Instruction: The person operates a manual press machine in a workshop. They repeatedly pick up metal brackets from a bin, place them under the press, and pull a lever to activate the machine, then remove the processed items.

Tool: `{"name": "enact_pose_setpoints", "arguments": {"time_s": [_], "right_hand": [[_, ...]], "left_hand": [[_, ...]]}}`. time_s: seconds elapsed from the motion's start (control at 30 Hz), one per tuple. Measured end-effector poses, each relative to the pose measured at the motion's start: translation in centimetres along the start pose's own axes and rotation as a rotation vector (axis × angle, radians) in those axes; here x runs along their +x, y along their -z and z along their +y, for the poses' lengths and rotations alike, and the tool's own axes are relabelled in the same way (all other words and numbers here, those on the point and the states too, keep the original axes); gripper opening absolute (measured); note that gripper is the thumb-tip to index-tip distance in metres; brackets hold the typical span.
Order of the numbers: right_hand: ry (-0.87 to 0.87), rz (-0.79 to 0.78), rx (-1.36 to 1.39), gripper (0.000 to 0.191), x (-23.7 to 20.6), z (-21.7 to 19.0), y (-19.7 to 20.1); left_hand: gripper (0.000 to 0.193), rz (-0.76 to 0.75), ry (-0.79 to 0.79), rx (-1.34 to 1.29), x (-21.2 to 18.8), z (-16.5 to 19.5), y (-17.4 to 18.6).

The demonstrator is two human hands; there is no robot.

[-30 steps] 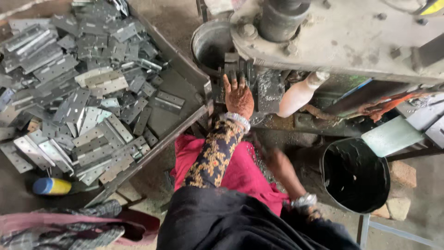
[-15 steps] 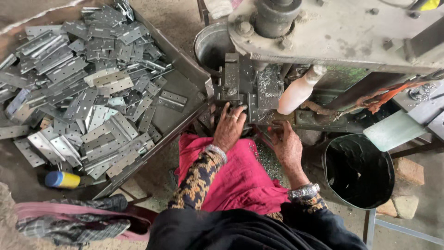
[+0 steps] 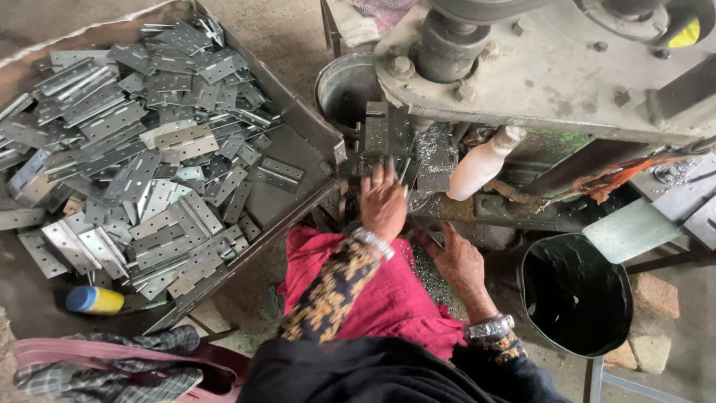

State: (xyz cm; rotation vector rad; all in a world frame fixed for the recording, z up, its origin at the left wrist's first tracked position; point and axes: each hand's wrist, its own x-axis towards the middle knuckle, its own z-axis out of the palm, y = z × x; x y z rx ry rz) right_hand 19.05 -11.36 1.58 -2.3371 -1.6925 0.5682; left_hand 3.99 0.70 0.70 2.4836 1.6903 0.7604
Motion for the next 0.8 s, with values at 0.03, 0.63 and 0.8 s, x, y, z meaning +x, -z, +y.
{"name": "enact_pose_setpoints", "arguments": {"time_s": [0.03, 0.63, 0.8], "right_hand": [[0.020, -0.009, -0.024, 0.062, 0.3, 0.1, -0.2], [-0.130, -0.253, 0.121, 0.051, -0.5, 2.5, -5.3], [-0.005, -0.161, 0.002, 0.054, 1.3, 3.2, -3.5]], "left_hand": [[0.033, 0.032, -0.048, 0.004, -1.3, -0.4, 0.2], [0.051, 0.139, -0.059, 0.270, 1.3, 0.0, 0.2], [0.047, -0.012, -0.037, 0.271, 0.5, 0.5, -0.2]]}}
